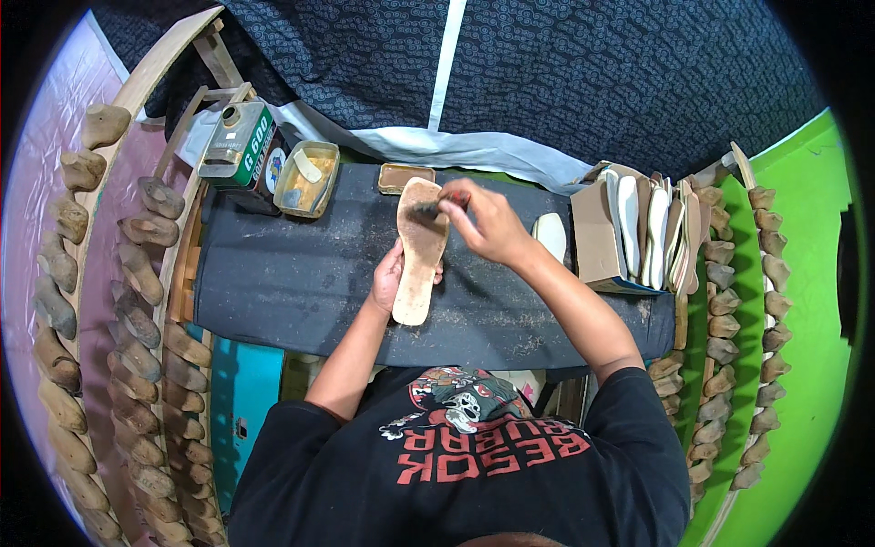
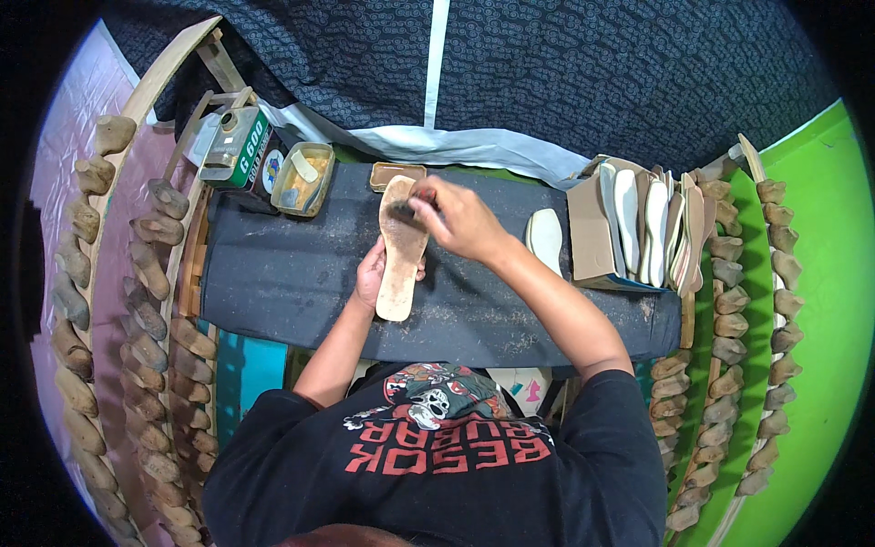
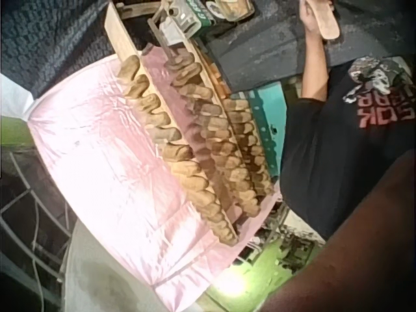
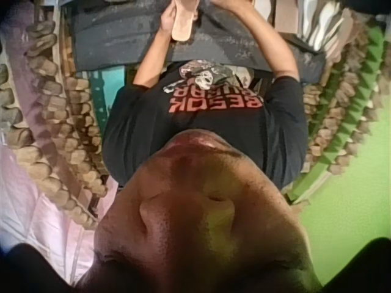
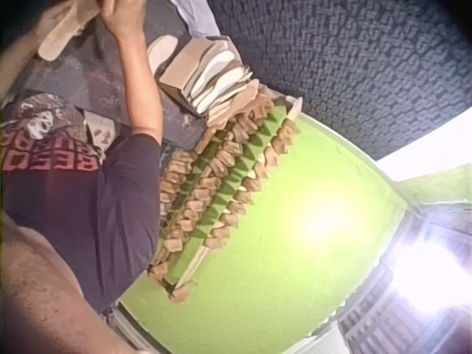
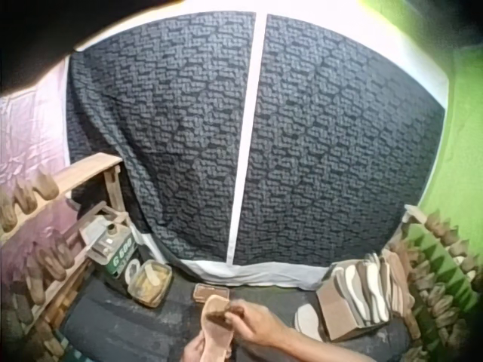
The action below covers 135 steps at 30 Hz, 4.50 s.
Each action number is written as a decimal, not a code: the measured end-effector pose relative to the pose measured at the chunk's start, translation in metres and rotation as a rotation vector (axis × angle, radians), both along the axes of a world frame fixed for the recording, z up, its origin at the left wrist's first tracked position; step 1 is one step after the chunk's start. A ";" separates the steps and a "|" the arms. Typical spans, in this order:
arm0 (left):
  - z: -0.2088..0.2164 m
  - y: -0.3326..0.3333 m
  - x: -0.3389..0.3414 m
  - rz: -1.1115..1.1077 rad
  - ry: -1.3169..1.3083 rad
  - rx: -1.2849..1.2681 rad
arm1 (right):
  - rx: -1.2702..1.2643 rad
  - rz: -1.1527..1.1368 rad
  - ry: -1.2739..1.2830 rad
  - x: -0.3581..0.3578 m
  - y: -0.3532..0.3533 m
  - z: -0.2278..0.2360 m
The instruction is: Applying adhesive or glue to shoe insoles using a brush in a manufacturing workshop.
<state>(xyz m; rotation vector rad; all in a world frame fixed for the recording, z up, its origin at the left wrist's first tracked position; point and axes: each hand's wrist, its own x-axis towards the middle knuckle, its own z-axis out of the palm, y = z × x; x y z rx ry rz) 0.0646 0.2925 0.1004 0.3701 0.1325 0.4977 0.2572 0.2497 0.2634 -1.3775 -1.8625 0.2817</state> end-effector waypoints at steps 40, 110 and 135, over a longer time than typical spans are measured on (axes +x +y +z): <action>-0.007 0.018 0.007 0.052 0.022 0.037 | 0.248 0.075 -0.114 -0.011 0.003 -0.005; 0.049 0.075 0.049 0.427 0.150 0.257 | 0.161 0.083 -0.081 -0.012 -0.031 0.008; 0.049 0.070 0.049 0.386 0.123 0.103 | 0.176 0.140 -0.139 -0.017 -0.042 0.012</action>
